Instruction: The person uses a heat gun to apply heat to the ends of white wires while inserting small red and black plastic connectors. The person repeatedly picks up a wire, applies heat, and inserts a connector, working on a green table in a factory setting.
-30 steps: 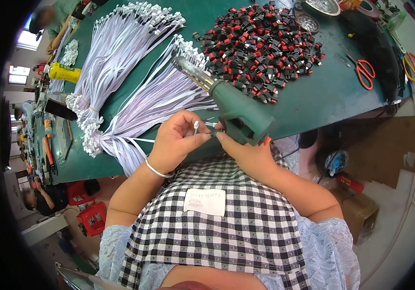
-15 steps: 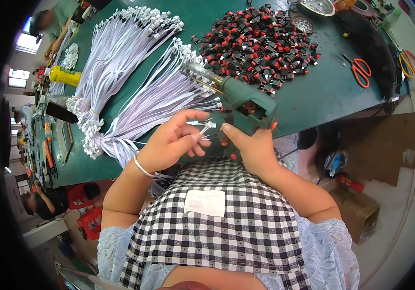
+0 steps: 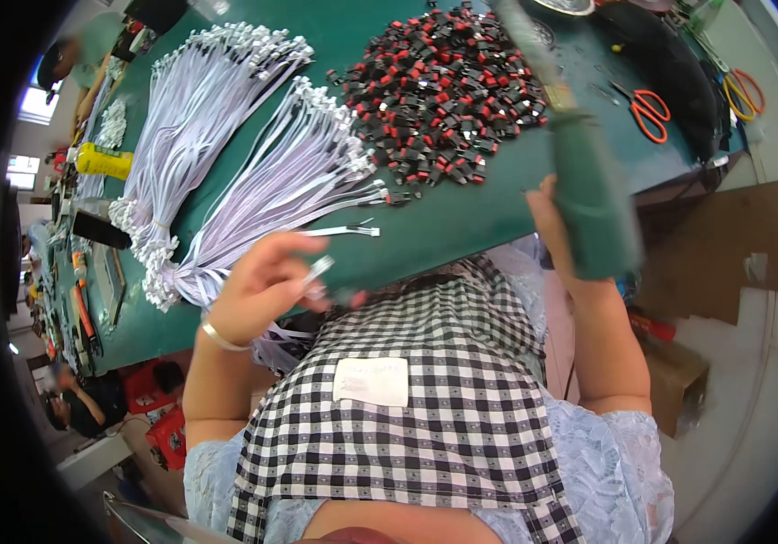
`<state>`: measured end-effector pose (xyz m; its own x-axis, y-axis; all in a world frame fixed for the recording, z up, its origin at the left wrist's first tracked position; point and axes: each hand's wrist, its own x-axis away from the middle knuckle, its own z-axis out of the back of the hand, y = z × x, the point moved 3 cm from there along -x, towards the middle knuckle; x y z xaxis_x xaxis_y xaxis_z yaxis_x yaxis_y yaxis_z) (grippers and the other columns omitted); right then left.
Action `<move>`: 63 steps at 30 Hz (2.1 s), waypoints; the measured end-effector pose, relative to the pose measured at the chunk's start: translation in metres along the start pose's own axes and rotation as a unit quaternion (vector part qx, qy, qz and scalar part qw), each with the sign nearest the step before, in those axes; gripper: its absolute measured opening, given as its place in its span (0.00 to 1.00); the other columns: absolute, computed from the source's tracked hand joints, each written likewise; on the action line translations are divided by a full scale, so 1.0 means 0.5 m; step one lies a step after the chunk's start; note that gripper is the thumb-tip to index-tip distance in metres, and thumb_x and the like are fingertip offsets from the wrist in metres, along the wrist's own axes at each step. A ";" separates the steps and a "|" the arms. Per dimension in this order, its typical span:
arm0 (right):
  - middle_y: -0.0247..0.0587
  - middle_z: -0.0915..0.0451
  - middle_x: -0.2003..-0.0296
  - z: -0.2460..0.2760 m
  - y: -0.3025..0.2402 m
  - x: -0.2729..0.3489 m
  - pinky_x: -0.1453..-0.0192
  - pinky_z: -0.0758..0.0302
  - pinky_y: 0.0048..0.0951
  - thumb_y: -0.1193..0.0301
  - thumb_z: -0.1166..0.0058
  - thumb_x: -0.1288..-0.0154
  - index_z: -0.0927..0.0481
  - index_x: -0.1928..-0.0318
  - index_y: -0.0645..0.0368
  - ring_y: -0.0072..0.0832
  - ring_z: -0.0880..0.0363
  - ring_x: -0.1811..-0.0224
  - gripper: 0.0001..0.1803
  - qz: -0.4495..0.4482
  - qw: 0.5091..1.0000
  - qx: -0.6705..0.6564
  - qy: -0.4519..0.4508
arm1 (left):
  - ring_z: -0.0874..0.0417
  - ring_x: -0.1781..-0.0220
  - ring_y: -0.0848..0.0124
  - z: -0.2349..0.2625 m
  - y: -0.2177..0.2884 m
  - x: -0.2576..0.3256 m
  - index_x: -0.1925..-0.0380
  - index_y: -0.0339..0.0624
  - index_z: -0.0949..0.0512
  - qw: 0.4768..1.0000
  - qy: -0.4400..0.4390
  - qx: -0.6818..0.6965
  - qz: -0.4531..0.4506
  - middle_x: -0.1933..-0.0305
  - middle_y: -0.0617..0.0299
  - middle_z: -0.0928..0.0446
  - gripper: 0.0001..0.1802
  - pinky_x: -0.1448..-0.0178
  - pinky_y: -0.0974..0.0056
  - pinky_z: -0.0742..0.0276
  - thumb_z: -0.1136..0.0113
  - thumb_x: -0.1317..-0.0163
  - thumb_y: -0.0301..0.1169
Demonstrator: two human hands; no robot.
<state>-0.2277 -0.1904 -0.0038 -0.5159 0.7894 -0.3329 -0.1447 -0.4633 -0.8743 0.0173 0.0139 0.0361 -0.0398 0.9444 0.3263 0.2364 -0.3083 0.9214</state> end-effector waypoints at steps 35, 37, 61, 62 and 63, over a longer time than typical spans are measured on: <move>0.42 0.30 0.62 -0.148 -0.030 0.053 0.63 0.26 0.27 0.86 0.48 0.54 0.40 0.48 0.54 0.26 0.28 0.64 0.31 -0.199 0.870 -0.441 -0.098 | 0.30 0.64 0.59 0.005 -0.030 -0.094 0.75 0.42 0.28 0.735 0.118 -0.633 -0.212 0.70 0.59 0.30 0.08 0.61 0.59 0.36 0.40 0.56 0.24; 0.42 0.30 0.63 -0.160 -0.034 0.056 0.63 0.26 0.29 0.86 0.48 0.55 0.41 0.49 0.54 0.27 0.28 0.66 0.31 -0.214 0.865 -0.441 -0.110 | 0.28 0.64 0.61 0.005 -0.026 -0.085 0.76 0.41 0.29 0.744 0.110 -0.611 -0.247 0.70 0.60 0.28 0.08 0.59 0.60 0.36 0.41 0.56 0.22; 0.42 0.28 0.64 -0.219 -0.064 0.060 0.64 0.27 0.29 0.74 0.45 0.44 0.40 0.48 0.59 0.28 0.25 0.68 0.25 -0.379 0.833 -0.394 -0.084 | 0.26 0.75 0.80 0.023 -0.035 -0.060 0.66 0.37 0.31 0.993 -0.003 -0.070 0.091 0.73 0.64 0.28 0.05 0.73 0.78 0.31 0.50 0.42 0.25; 0.41 0.28 0.64 -0.222 -0.068 0.058 0.64 0.27 0.30 0.74 0.45 0.44 0.39 0.48 0.60 0.28 0.25 0.68 0.24 -0.378 0.833 -0.397 -0.076 | 0.26 0.76 0.80 0.021 -0.037 -0.057 0.66 0.38 0.31 0.994 -0.001 -0.063 0.094 0.74 0.64 0.28 0.05 0.73 0.78 0.31 0.50 0.42 0.25; 0.41 0.28 0.65 -0.223 -0.073 0.054 0.64 0.27 0.30 0.74 0.45 0.44 0.39 0.49 0.60 0.28 0.25 0.68 0.24 -0.377 0.832 -0.401 -0.068 | 0.26 0.77 0.79 0.020 -0.037 -0.055 0.66 0.38 0.31 0.994 0.001 -0.056 0.096 0.75 0.65 0.28 0.05 0.74 0.78 0.32 0.51 0.42 0.25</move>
<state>-0.1422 -0.1074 -0.0203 -0.6324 0.6557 0.4125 0.1117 0.6041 -0.7890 0.0237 -0.0050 0.0079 -0.0069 0.8669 0.4984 0.1301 -0.4934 0.8600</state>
